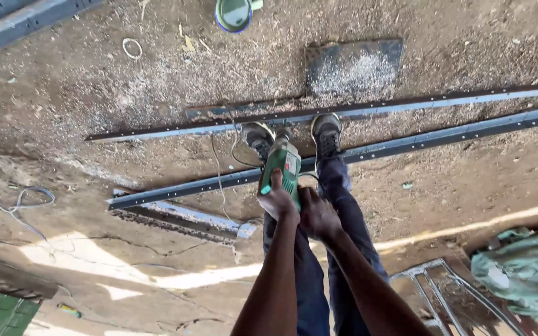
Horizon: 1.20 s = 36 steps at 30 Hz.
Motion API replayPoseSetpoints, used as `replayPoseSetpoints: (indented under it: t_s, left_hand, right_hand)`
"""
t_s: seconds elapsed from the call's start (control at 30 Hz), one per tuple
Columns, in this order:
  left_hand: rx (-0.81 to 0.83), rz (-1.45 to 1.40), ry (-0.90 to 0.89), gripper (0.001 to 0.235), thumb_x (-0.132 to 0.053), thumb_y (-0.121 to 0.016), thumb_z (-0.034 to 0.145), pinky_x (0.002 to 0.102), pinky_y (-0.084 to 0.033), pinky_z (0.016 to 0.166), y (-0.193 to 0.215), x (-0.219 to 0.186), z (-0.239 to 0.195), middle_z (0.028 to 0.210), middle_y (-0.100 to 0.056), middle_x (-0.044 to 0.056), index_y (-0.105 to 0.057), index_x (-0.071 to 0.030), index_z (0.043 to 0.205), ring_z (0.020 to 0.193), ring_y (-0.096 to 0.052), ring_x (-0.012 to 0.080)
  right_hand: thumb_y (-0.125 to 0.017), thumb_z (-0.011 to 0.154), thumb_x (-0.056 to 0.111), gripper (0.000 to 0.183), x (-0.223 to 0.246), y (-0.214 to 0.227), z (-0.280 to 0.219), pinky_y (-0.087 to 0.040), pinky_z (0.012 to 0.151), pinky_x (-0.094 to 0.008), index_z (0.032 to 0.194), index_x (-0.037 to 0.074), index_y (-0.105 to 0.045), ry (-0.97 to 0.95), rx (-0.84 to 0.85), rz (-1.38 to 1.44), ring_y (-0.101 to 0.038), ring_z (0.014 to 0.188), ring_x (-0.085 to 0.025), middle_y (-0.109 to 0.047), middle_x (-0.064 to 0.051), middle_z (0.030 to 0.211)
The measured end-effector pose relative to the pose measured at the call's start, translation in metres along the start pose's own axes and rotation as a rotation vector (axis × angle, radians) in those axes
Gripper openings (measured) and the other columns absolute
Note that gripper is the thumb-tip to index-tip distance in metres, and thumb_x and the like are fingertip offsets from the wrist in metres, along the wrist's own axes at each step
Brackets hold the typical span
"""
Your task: Drilling holes into metal L-bars using a power drill.
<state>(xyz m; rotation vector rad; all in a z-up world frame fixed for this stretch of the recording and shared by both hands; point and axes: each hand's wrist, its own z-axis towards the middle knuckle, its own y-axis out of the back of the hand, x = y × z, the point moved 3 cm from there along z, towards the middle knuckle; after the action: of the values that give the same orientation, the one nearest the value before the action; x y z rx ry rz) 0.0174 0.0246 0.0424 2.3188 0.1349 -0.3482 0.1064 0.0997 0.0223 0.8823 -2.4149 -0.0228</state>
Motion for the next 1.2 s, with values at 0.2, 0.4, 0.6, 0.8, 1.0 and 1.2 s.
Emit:
replayPoseSetpoints:
  t_s: [0.2,0.4,0.6,0.8,1.0,1.2]
  left_hand:
    - [-0.039,0.011,0.132,0.062,-0.039,-0.076,0.079,0.051,-0.042,0.101,0.007,-0.015,0.0,0.112,-0.069,0.023,-0.062,0.0,0.124,0.11,-0.064,0.0342]
    - [0.018,-0.066,0.193,0.082,-0.045,-0.076,0.076,0.051,-0.035,0.108,0.002,-0.038,0.0,0.123,-0.057,0.029,-0.048,0.008,0.132,0.122,-0.055,0.039]
    - [0.07,0.015,0.084,0.081,-0.043,-0.072,0.086,0.056,-0.031,0.115,-0.001,-0.007,0.001,0.127,-0.052,0.027,-0.037,0.009,0.138,0.127,-0.05,0.0387]
    - [0.045,-0.003,-0.086,0.056,-0.038,-0.073,0.082,0.05,-0.047,0.099,0.002,0.014,0.02,0.109,-0.074,0.019,-0.068,-0.005,0.128,0.104,-0.07,0.0339]
    - [0.052,0.017,-0.149,0.055,-0.037,-0.075,0.081,0.049,-0.047,0.1,0.0,0.024,0.029,0.11,-0.076,0.02,-0.071,-0.007,0.127,0.105,-0.071,0.0335]
    - [0.077,0.038,-0.186,0.052,-0.035,-0.072,0.083,0.051,-0.047,0.099,0.001,0.021,0.03,0.107,-0.076,0.019,-0.071,-0.005,0.126,0.101,-0.072,0.0338]
  right_hand:
    - [-0.051,0.074,0.031,0.064,0.026,0.021,0.003,-0.057,0.081,-0.069,0.135,0.016,-0.041,-0.104,0.131,-0.064,-0.068,0.092,-0.06,-0.056,-0.015,0.133]
    - [-0.056,0.081,0.042,0.059,0.048,0.03,0.007,-0.056,0.086,-0.066,0.134,0.019,-0.043,-0.233,0.18,-0.032,-0.069,0.101,-0.055,-0.057,-0.008,0.135]
    - [-0.06,0.077,0.043,0.057,0.002,-0.004,0.005,-0.056,0.079,-0.07,0.123,0.013,-0.046,-0.071,0.076,-0.013,-0.068,0.092,-0.058,-0.065,-0.017,0.117]
    - [-0.058,0.075,0.033,0.049,-0.01,-0.015,0.005,-0.056,0.067,-0.069,0.116,0.008,-0.05,0.062,-0.036,0.001,-0.069,0.081,-0.058,-0.07,-0.025,0.097]
    - [-0.053,0.073,0.026,0.052,-0.011,-0.022,0.005,-0.055,0.068,-0.07,0.122,0.008,-0.049,0.054,-0.06,-0.012,-0.068,0.08,-0.059,-0.068,-0.025,0.099]
    - [-0.052,0.072,0.027,0.053,-0.014,-0.031,0.006,-0.056,0.07,-0.069,0.123,0.013,-0.049,0.04,-0.068,-0.003,-0.068,0.08,-0.059,-0.067,-0.021,0.105]
